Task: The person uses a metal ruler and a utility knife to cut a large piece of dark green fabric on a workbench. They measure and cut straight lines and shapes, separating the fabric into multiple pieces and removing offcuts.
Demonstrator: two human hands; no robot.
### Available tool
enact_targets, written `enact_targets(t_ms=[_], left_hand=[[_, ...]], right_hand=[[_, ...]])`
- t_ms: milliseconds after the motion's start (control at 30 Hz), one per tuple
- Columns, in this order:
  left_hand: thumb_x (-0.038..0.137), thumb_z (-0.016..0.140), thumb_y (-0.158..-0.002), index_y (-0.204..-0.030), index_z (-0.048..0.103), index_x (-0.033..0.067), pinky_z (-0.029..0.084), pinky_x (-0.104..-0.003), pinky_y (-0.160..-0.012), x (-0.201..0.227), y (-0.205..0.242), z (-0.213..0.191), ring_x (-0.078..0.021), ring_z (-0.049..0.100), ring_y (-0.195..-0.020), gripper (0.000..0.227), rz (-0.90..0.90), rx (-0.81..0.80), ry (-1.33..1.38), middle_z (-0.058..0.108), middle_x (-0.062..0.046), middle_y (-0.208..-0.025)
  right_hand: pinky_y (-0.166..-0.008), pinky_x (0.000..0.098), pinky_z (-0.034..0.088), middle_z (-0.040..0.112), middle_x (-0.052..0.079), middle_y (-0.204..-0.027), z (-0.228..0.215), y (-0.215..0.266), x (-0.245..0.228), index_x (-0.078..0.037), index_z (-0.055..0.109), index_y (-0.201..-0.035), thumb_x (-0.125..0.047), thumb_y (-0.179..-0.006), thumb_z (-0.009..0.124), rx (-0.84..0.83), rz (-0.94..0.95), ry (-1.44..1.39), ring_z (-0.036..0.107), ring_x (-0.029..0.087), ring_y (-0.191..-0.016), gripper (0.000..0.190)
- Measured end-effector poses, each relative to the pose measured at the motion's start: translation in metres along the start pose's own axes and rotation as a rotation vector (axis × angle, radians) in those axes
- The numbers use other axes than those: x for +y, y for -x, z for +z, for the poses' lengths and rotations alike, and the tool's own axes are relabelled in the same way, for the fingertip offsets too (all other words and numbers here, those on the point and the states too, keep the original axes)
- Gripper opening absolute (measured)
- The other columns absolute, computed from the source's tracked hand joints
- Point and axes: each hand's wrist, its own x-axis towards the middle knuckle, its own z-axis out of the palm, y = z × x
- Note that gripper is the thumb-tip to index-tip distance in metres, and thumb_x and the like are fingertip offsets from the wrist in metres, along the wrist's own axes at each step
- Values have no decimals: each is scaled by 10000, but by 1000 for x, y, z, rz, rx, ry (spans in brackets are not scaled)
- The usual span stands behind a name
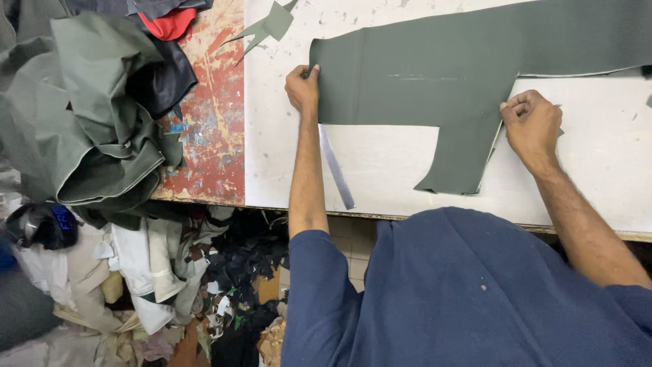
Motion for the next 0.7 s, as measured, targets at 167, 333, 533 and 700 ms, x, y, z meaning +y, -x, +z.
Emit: enact_targets(t_ms=[167, 333, 533, 700], left_hand=[[346, 852, -751, -876, 807, 124, 537, -370, -662, 10, -3, 0, -208, 720, -714, 259, -159, -9, 12, 767, -25, -757], [353, 848, -756, -838, 803, 161, 527, -376, -656, 19, -1, 2, -198, 715, -713, 214, -219, -10, -53, 764, -5, -734], [333, 849, -757, -812, 784, 155, 523, -380, -659, 25, 3, -2, -207, 707, -719, 197, -174, -8, -63, 757, 6, -742], [264, 857, -768, -857, 766, 122, 521, -397, -661, 15, 10, -2, -232, 696, -725, 190, -86, 44, -79, 735, -34, -746]], right_hand=[[-596, 324, 509, 699, 79, -786, 4, -3, 2, 9, 713, -1017, -92, -1029, 736, 58, -13, 93, 643, 156, -653, 104], [-646, 350, 538, 707, 79, -792, 7, -9, 8, 17, 714, -984, -105, -1018, 740, 33, -49, 165, 668, 177, -678, 129], [-675, 373, 552, 714, 74, -806, 2, -8, 10, -3, 723, -987, -103, -1015, 738, -4, -36, 164, 675, 178, -701, 106], [-646, 381, 545, 718, 75, -818, 2, -7, 4, -24, 722, -1018, -122, -1025, 740, -25, 14, 183, 677, 189, -703, 100]])
